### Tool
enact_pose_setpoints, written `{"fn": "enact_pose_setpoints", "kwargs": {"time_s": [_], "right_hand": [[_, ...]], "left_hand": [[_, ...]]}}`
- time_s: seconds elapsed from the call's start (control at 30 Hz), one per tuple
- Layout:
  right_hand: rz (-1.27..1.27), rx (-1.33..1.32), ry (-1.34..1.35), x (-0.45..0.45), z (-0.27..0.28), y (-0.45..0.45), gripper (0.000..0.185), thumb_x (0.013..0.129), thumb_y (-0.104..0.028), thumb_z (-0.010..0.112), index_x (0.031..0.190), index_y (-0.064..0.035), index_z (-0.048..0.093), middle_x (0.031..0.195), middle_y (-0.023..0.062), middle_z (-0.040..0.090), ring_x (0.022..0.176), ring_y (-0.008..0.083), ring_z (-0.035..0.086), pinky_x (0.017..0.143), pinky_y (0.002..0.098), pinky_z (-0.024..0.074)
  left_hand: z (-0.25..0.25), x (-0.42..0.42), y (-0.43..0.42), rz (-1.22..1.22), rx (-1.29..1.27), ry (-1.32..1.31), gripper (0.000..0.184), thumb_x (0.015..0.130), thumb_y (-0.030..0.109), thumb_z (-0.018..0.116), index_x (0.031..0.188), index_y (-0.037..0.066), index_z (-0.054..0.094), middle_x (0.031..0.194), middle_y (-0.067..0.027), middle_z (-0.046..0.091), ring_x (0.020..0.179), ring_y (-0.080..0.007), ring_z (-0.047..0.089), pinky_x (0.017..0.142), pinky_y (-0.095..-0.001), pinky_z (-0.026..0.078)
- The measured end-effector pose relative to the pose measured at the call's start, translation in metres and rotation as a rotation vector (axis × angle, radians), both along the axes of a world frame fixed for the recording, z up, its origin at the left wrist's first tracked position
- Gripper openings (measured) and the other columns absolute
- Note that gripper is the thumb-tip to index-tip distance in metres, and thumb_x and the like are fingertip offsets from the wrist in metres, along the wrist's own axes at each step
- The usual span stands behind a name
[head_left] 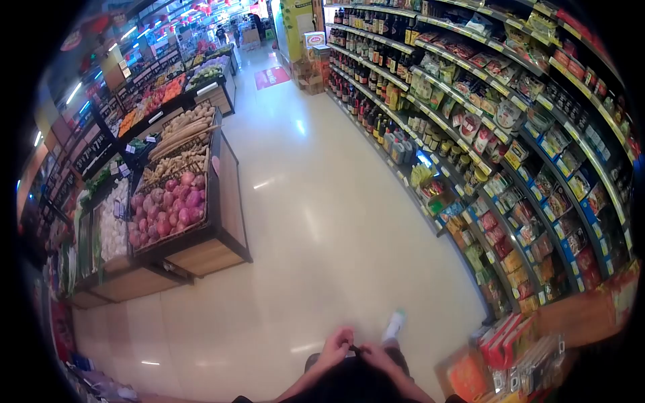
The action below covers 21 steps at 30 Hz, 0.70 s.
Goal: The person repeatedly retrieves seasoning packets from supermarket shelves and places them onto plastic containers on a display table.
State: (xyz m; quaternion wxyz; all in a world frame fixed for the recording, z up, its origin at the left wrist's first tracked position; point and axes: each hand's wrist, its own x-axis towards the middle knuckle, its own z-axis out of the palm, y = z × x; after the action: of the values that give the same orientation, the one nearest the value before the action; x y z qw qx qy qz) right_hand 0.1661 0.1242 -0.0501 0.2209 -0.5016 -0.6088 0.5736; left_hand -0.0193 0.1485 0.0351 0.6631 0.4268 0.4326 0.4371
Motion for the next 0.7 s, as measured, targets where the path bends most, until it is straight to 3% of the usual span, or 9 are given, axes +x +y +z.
{"fn": "enact_pose_setpoints", "kwargs": {"time_s": [0.17,0.23,0.27,0.37,0.4,0.5,0.53,0.63,0.7], "right_hand": [[0.103,0.087,-0.118,0.043,-0.015,0.05,0.02,0.078,-0.008,0.057,0.096,-0.0022,0.063,0.085,0.015,0.061,0.079,0.0278,0.061,0.07,0.0352,0.048],[0.047,0.09,-0.258,0.064,0.048,0.083,0.02,0.078,-0.008,0.058,0.096,-0.0025,0.064,0.085,0.0157,0.06,0.08,0.0302,0.06,0.07,0.036,0.0475],[-0.038,0.083,-0.138,0.078,0.021,0.09,0.017,0.079,-0.009,0.058,0.093,-0.0029,0.065,0.088,0.0157,0.062,0.08,0.0276,0.061,0.07,0.0345,0.0478],[-0.049,-0.064,-0.142,0.12,0.005,0.127,0.015,0.081,-0.011,0.059,0.093,-0.0041,0.065,0.091,0.0133,0.064,0.083,0.0216,0.062,0.071,0.0323,0.0481],[-0.116,-0.255,-0.121,0.131,0.027,0.14,0.015,0.083,-0.011,0.059,0.096,-0.0045,0.065,0.093,0.0086,0.065,0.088,0.016,0.061,0.076,0.0291,0.0482],[-0.198,-0.165,0.061,0.167,0.032,0.17,0.019,0.083,-0.006,0.058,0.101,-0.0041,0.064,0.094,0.0061,0.065,0.091,0.0151,0.061,0.081,0.0281,0.0476],[-0.196,-0.203,0.133,0.181,0.023,0.181,0.026,0.085,-0.005,0.058,0.11,-0.0039,0.059,0.098,0.0067,0.064,0.093,0.0182,0.061,0.086,0.0294,0.0469],[-0.223,-0.19,0.398,0.211,0.003,0.21,0.034,0.088,-0.011,0.058,0.121,-0.0064,0.052,0.104,0.0098,0.062,0.095,0.0213,0.061,0.087,0.0343,0.0478],[-0.365,-0.446,0.624,0.23,-0.004,0.222,0.037,0.09,-0.015,0.056,0.126,-0.0079,0.048,0.108,0.0116,0.061,0.097,0.0231,0.06,0.087,0.0375,0.0484]], "left_hand": [[0.013,0.043,0.052,0.013,0.057,0.004,0.048,0.07,-0.017,0.035,0.112,0.002,0.052,0.084,-0.002,0.049,0.081,-0.0103,0.05,0.075,-0.0226,0.041],[0.022,0.064,0.076,0.084,0.078,0.009,0.047,0.07,-0.017,0.035,0.11,0.001,0.052,0.084,-0.002,0.049,0.08,-0.0104,0.05,0.075,-0.0224,0.041],[0.029,0.073,0.089,0.106,0.069,-0.001,0.046,0.07,-0.017,0.035,0.109,0.0,0.052,0.083,-0.0021,0.049,0.08,-0.0106,0.05,0.075,-0.0225,0.041],[0.045,0.101,0.127,0.18,0.099,0.041,0.047,0.07,-0.018,0.035,0.109,0.0,0.052,0.083,-0.0018,0.049,0.08,-0.0106,0.05,0.076,-0.0227,0.041],[0.044,0.11,0.14,0.17,0.104,0.051,0.046,0.071,-0.018,0.034,0.109,0.0,0.052,0.085,-0.0025,0.049,0.081,-0.0109,0.05,0.077,-0.0234,0.042],[0.034,0.138,0.178,0.12,0.12,0.057,0.044,0.073,-0.018,0.034,0.108,0.001,0.053,0.089,-0.0042,0.05,0.084,-0.0117,0.051,0.079,-0.0252,0.044],[0.03,0.149,0.187,0.087,0.125,0.044,0.044,0.072,-0.018,0.035,0.108,0.001,0.053,0.09,-0.0045,0.05,0.085,-0.0119,0.051,0.079,-0.0255,0.044],[0.036,0.194,0.21,-0.079,0.099,-0.021,0.049,0.07,-0.019,0.034,0.112,0.001,0.052,0.089,-0.0035,0.049,0.084,-0.0118,0.05,0.079,-0.0241,0.043],[0.037,0.225,0.221,-0.189,0.124,0.008,0.052,0.07,-0.019,0.034,0.114,0.001,0.052,0.088,-0.0031,0.048,0.083,-0.012,0.049,0.077,-0.0236,0.042]]}}
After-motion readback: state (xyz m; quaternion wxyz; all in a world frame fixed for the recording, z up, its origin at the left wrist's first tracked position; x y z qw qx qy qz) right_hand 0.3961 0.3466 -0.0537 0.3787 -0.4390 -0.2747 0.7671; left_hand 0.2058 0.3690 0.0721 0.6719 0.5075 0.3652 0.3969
